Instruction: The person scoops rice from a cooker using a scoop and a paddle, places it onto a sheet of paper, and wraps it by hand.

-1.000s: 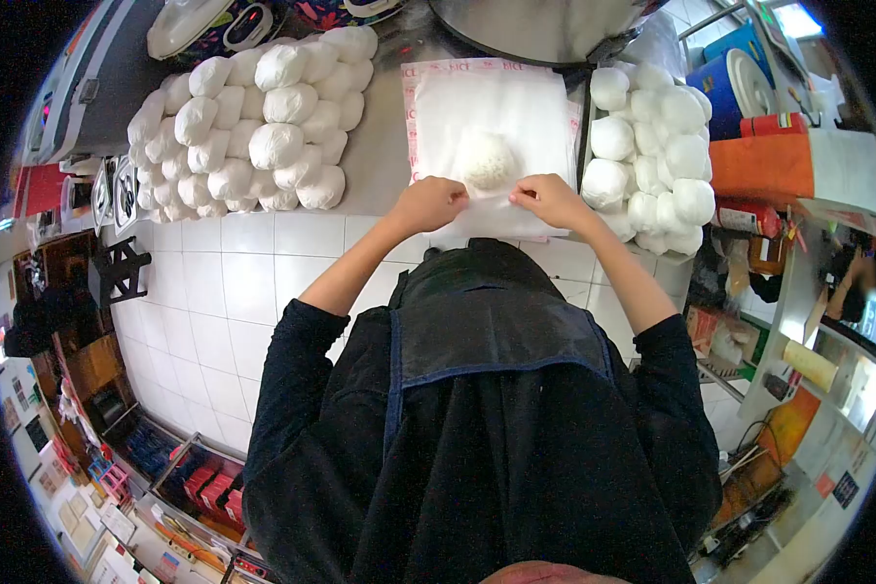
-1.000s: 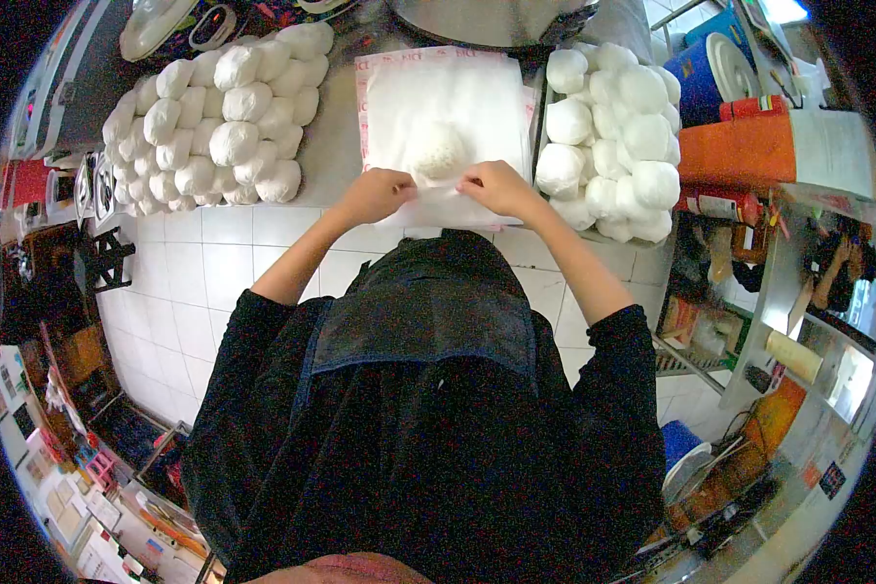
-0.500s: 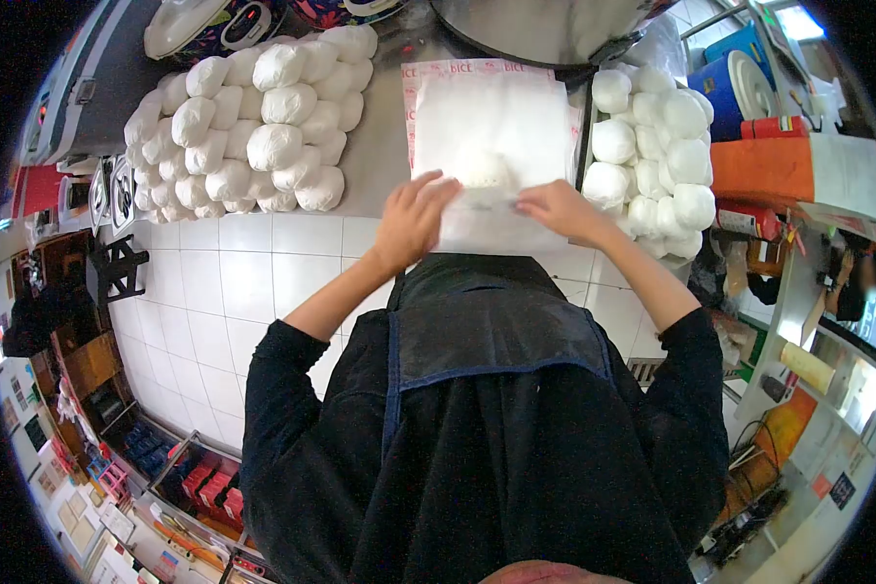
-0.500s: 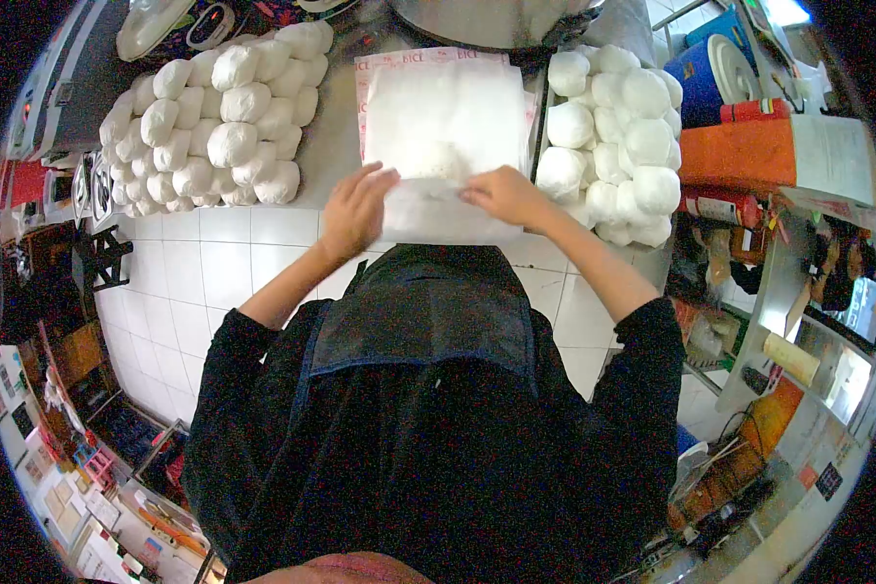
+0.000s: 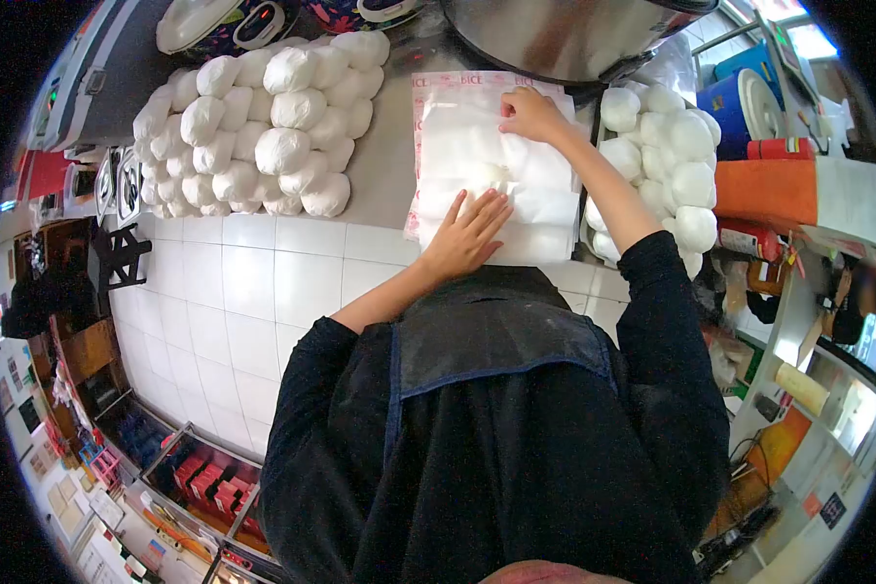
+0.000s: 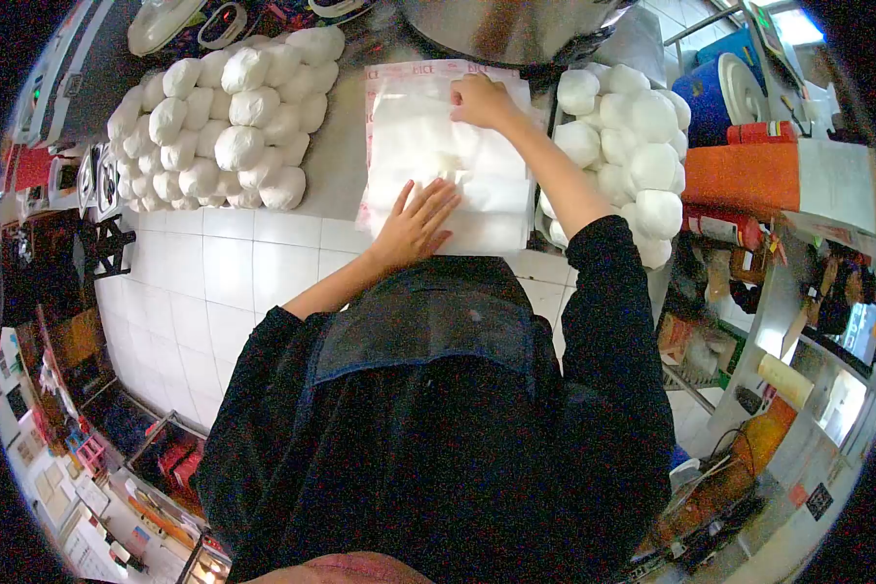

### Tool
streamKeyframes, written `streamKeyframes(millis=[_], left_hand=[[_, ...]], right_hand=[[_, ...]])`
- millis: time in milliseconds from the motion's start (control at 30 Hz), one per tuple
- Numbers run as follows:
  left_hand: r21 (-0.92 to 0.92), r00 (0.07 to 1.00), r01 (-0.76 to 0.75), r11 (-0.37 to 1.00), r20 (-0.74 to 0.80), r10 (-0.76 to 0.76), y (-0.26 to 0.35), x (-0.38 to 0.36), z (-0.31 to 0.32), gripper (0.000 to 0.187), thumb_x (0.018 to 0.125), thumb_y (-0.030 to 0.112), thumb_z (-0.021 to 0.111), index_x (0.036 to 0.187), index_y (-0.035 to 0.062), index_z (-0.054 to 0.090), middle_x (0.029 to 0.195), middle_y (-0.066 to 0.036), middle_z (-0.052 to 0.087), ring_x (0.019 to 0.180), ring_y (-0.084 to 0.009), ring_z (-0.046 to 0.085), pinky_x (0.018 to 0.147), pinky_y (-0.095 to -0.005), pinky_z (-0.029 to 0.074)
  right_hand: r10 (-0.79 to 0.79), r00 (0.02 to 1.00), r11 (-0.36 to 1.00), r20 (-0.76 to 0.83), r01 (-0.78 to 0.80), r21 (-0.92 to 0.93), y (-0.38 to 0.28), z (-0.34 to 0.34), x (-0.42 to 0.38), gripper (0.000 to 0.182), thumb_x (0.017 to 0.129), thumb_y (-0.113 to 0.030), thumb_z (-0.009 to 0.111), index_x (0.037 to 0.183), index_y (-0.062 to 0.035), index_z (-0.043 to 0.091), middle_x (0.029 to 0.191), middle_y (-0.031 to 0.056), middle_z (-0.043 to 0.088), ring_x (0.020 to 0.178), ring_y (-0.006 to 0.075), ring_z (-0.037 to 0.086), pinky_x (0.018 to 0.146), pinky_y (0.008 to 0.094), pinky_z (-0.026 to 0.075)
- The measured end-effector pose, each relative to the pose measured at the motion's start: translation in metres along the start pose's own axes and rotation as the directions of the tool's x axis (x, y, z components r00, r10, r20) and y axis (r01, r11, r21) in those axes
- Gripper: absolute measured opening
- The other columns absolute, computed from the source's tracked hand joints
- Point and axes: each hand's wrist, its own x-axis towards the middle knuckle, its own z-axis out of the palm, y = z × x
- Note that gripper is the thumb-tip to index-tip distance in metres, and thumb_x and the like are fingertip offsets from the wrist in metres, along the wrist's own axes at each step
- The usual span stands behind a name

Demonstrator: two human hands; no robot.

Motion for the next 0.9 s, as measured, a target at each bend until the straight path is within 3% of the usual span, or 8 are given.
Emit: streamKeyframes(millis=[67,200,400,467,600,667,800,900], left_hand=[[0.013,1.0,-0.003,1.0,-0.02,0.004,-0.002,0.004,-0.002,0.062,0.081,0.029,0.058,0.135,0.0089,0.035,0.138,-0.008,0.036,0.131,-0.0234,0.028,0.107,-0.0495,0.018],[-0.039,0.996,-0.019,0.999,-0.084,0.016,-0.003,0.012,-0.012,0.053,0.082,0.022,0.056,0.13,0.0086,0.041,0.127,-0.006,0.047,0.124,-0.0221,0.038,0.105,-0.0483,0.022],[0.001,0.993,-0.05,0.999,-0.11,0.05,-0.014,0.013,-0.012,0.051,0.076,0.01,0.054,0.126,0.0102,0.046,0.122,-0.003,0.052,0.112,-0.0203,0.045,0.096,-0.0417,0.033],[0.01,0.993,-0.055,0.998,-0.1,0.055,-0.017,0.015,-0.01,0.052,0.074,0.007,0.053,0.126,0.0111,0.047,0.121,-0.002,0.053,0.11,-0.0201,0.046,0.092,-0.0401,0.035],[-0.103,0.981,-0.071,0.992,-0.188,0.05,-0.023,0.017,-0.006,0.051,0.071,0.004,0.053,0.122,0.0126,0.051,0.115,0.001,0.057,0.105,-0.0202,0.049,0.087,-0.0378,0.038],[-0.143,0.977,-0.074,0.987,-0.207,0.043,-0.022,0.016,-0.006,0.05,0.071,0.003,0.053,0.121,0.0128,0.053,0.113,0.001,0.059,0.104,-0.0202,0.05,0.086,-0.0373,0.039],[-0.144,0.982,-0.055,0.988,-0.184,0.028,-0.023,0.018,-0.008,0.052,0.069,0.0,0.052,0.119,0.0136,0.054,0.113,0.001,0.059,0.103,-0.021,0.051,0.087,-0.0362,0.04],[-0.135,0.976,-0.063,0.989,-0.214,0.033,-0.022,0.019,-0.008,0.048,0.069,0.002,0.054,0.117,0.0124,0.055,0.111,0.001,0.06,0.101,-0.0204,0.052,0.084,-0.0349,0.041]], right_hand=[[0.048,0.982,0.993,0.185,-0.067,0.1,0.004,-0.004,0.01,0.024,0.065,-0.023,0.071,0.075,-0.0054,0.059,0.076,0.0109,0.062,0.073,0.0271,0.058,0.066,0.0358,0.046],[-0.105,0.984,0.973,0.144,0.071,0.221,0.005,-0.007,0.013,0.02,0.066,-0.023,0.069,0.069,-0.0055,0.06,0.068,0.0094,0.061,0.065,0.0274,0.058,0.06,0.0372,0.045],[-0.173,0.982,0.975,0.073,0.181,-0.126,-0.011,-0.025,-0.001,0.009,0.075,-0.02,0.062,0.075,-0.0105,0.064,0.082,0.0057,0.063,0.076,0.0216,0.058,0.071,0.0317,0.04],[-0.507,0.845,0.828,-0.17,0.423,-0.369,-0.017,-0.032,-0.011,0.007,0.077,-0.018,0.061,0.079,-0.0117,0.063,0.09,0.0036,0.062,0.087,0.0196,0.057,0.075,0.0301,0.037],[-0.436,0.891,0.878,-0.123,0.391,-0.277,-0.029,-0.029,-0.033,0.011,0.083,-0.019,0.053,0.081,-0.0116,0.061,0.092,0.001,0.059,0.098,0.0217,0.052,0.075,0.0374,0.042],[-0.161,0.978,0.985,-0.131,0.168,0.045,-0.014,-0.013,-0.032,0.015,0.079,-0.024,0.06,0.083,-0.0093,0.057,0.089,0.0019,0.059,0.099,0.0207,0.052,0.074,0.0371,0.043],[-0.187,0.95,0.982,-0.249,0.175,-0.069,0.008,0.001,-0.013,0.025,0.069,-0.022,0.071,0.083,-0.0051,0.059,0.079,0.0066,0.059,0.077,0.023,0.056,0.07,0.0322,0.045],[-0.004,0.99,0.964,0.14,-0.033,0.262,0.009,-0.011,-0.004,0.031,0.062,-0.021,0.076,0.082,-0.0044,0.059,0.069,0.0077,0.058,0.064,0.0207,0.057,0.063,0.0302,0.047]])
